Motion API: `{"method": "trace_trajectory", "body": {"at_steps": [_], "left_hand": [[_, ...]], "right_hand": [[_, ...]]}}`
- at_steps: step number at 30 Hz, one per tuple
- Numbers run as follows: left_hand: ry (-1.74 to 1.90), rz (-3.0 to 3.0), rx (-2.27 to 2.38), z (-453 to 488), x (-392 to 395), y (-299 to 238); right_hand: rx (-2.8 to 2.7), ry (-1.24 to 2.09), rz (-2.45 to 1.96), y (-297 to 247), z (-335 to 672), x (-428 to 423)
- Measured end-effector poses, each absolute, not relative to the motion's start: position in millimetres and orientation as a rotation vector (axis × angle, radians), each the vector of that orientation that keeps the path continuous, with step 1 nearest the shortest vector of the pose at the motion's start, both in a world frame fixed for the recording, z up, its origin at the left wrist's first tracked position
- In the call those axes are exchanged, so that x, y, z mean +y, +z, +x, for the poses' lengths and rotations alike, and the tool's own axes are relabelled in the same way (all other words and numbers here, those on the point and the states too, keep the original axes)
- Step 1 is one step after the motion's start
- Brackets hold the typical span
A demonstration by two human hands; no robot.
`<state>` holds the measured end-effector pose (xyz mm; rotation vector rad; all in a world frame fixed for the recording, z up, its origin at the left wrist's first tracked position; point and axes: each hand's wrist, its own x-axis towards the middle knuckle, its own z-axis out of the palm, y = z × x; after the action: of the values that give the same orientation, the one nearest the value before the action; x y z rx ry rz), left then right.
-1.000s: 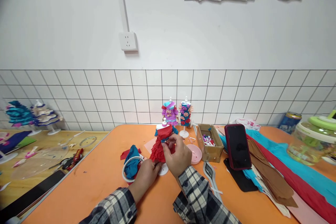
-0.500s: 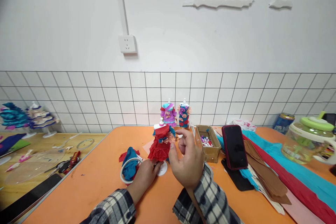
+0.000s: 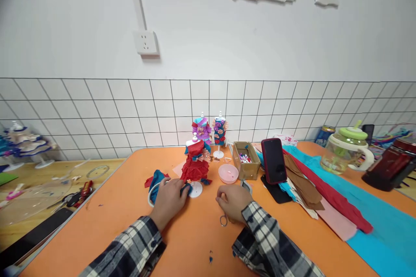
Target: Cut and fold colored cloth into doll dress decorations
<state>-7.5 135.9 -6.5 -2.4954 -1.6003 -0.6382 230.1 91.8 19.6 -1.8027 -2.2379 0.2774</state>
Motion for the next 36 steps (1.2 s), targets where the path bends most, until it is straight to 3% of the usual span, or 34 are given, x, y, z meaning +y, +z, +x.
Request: {"method": "trace_trajectory", "body": {"at_steps": [8,14,26,36], "left_hand": [[-0.687,-2.629,-1.311,-51.8,114.9,3.9],[-0.679,-2.544,-1.457,-86.5,104.1,7.8],[-0.481,-2.694,-1.630,-104.8,109.5,5.8],[-1.223,-2.638,-1.994,-118.4,116.6,0.4]], "right_hand": [[-2.278,0.421,-1.896,-13.0,250.4,85.3],[-2.332,0.555,-1.812,-16.8,245.9,86.5],[-2.450,0.493,-1.713,-16.7,237.8,82.0],[-2.518,0.351,-1.812,-11.8,228.2,83.3]]}}
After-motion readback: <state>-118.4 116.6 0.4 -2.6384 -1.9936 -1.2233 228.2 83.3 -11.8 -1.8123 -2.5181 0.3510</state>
